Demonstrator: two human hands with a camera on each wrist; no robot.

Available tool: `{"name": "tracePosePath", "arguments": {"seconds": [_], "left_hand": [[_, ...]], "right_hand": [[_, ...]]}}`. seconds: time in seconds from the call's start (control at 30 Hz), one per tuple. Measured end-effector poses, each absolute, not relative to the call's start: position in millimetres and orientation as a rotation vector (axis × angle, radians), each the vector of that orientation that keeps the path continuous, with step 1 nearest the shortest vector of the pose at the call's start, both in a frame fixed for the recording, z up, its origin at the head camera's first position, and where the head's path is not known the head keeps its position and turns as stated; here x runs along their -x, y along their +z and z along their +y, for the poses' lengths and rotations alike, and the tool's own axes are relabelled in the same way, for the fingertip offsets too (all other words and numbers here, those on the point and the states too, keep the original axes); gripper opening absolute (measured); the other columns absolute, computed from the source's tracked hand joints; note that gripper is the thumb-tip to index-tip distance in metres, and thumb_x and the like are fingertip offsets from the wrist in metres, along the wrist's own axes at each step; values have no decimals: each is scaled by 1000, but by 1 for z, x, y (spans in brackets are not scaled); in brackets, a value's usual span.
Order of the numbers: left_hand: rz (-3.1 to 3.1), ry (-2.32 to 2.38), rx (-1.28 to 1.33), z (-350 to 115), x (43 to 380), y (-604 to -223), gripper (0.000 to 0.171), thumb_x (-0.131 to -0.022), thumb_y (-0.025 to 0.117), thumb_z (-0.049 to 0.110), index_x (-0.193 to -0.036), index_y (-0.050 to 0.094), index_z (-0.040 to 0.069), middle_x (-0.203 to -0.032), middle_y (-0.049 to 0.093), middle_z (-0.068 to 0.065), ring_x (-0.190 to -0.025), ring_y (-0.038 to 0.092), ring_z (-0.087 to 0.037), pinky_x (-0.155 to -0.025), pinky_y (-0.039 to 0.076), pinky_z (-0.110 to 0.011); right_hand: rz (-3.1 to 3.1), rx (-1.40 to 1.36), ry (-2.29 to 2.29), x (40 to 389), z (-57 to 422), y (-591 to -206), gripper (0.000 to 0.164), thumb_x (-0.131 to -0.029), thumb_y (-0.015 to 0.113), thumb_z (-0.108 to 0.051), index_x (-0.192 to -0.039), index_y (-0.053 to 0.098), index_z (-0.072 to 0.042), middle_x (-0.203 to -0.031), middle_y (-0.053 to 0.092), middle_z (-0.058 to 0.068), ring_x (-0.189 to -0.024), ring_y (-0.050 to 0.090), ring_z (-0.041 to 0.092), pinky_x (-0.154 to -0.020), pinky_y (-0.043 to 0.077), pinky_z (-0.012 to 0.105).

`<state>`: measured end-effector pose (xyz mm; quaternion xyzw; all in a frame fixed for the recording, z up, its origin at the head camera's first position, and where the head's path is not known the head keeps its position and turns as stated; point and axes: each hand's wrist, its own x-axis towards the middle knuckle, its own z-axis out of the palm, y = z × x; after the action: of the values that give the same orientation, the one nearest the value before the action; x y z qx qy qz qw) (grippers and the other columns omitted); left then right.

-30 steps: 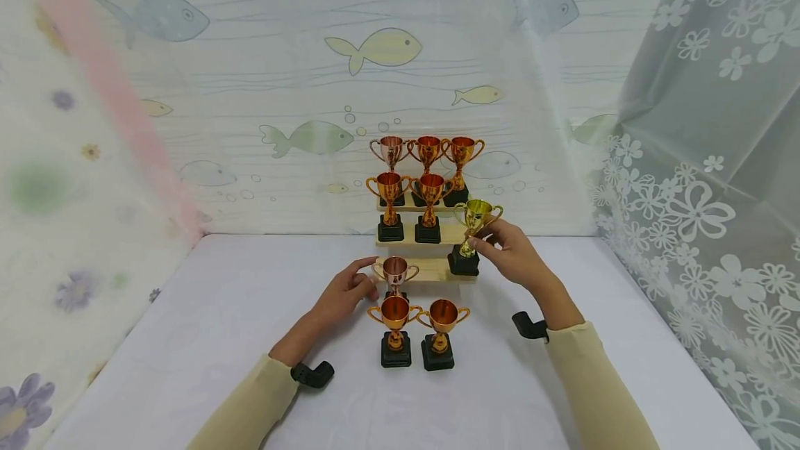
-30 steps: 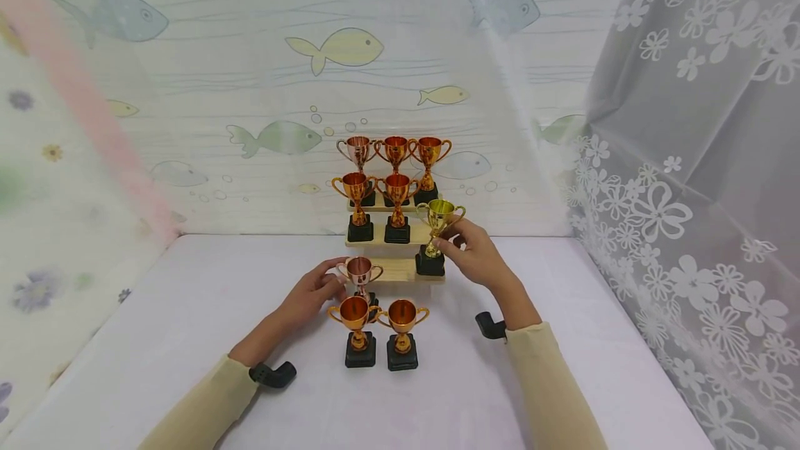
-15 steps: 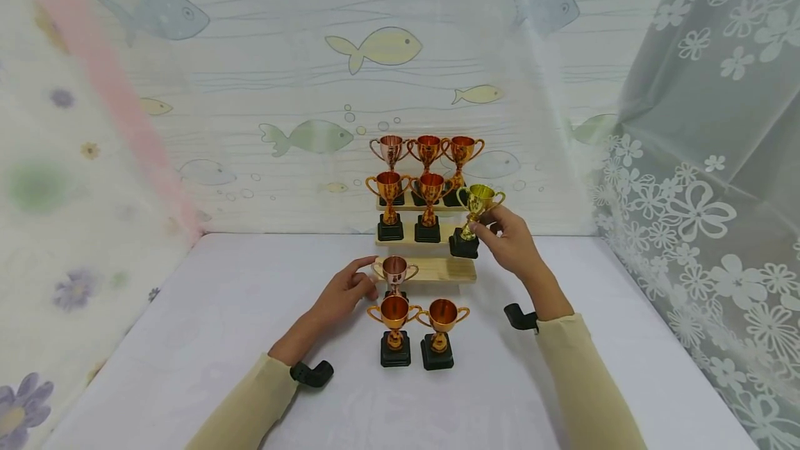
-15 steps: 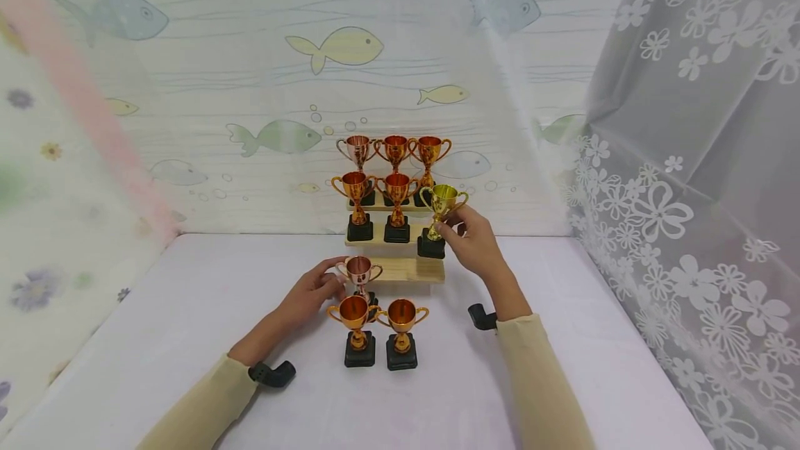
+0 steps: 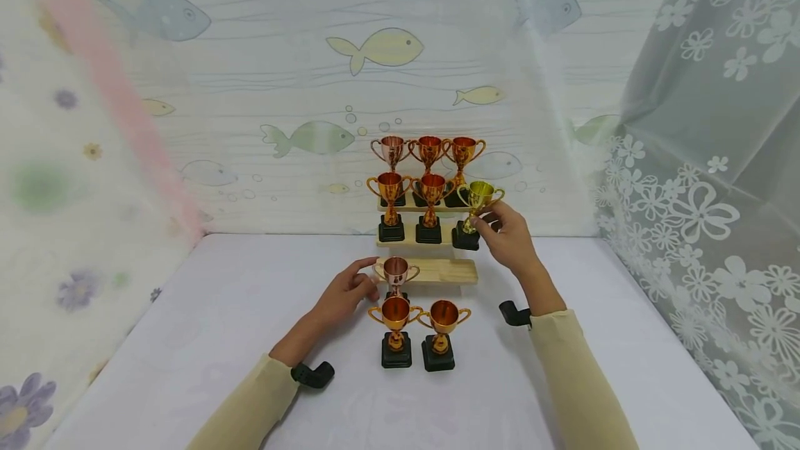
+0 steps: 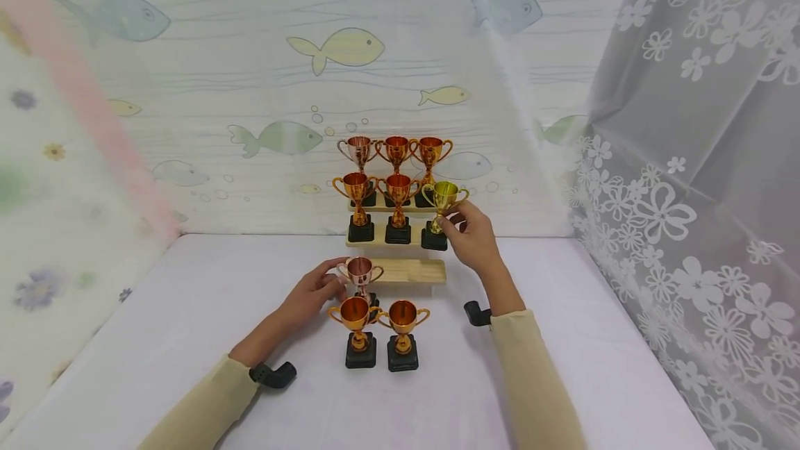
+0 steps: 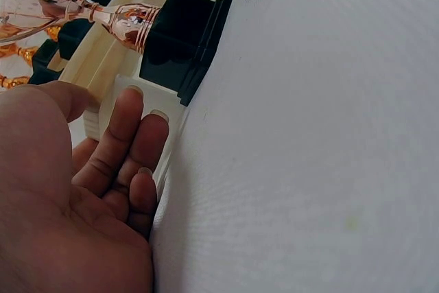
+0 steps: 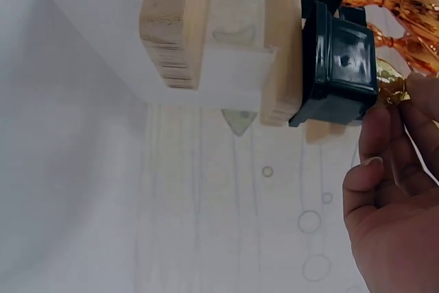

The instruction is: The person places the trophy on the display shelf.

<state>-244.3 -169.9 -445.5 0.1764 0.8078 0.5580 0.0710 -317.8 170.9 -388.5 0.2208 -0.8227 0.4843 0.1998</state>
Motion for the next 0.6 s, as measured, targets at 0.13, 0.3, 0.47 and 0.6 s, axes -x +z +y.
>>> {"name": "tracePosePath", "arguments": {"seconds": [0.13, 0.3, 0.47, 0.6], "left_hand": [[2429, 1678, -536, -170, 244, -445, 51, -106, 50, 16, -152, 34, 2, -95, 68, -26, -94, 65, -42, -92, 46, -52], [2424, 1685, -538, -171, 244, -445, 51, -106, 49, 16, -153, 34, 3, -94, 68, -26, -93, 65, -42, -90, 46, -51], [2424, 1692, -545, -170, 244, -446, 51, -106, 50, 15, -153, 34, 2, -93, 68, -26, -93, 65, -42, -90, 47, -51], [2419, 1694, -546, -171, 244, -446, 51, -106, 49, 14, -153, 34, 1, -93, 68, -26, -92, 65, -42, -90, 47, -51]], "right_hand": [[-2293, -586, 1364, 320, 170, -391, 18, -97, 66, -12, -113, 66, -5, -106, 68, 11, -91, 64, 24, -72, 49, 29], [-2285, -579, 1379, 321, 168, -391, 18, -97, 66, -14, -113, 66, -5, -108, 68, 12, -91, 64, 26, -74, 51, 34], [-2290, -569, 1402, 321, 167, -392, 16, -97, 67, -17, -109, 66, -7, -108, 66, 10, -93, 64, 26, -76, 50, 40], [-2293, -565, 1408, 322, 167, -392, 16, -97, 66, -18, -109, 67, -7, -110, 66, 10, -95, 64, 26, -78, 50, 37]]}}
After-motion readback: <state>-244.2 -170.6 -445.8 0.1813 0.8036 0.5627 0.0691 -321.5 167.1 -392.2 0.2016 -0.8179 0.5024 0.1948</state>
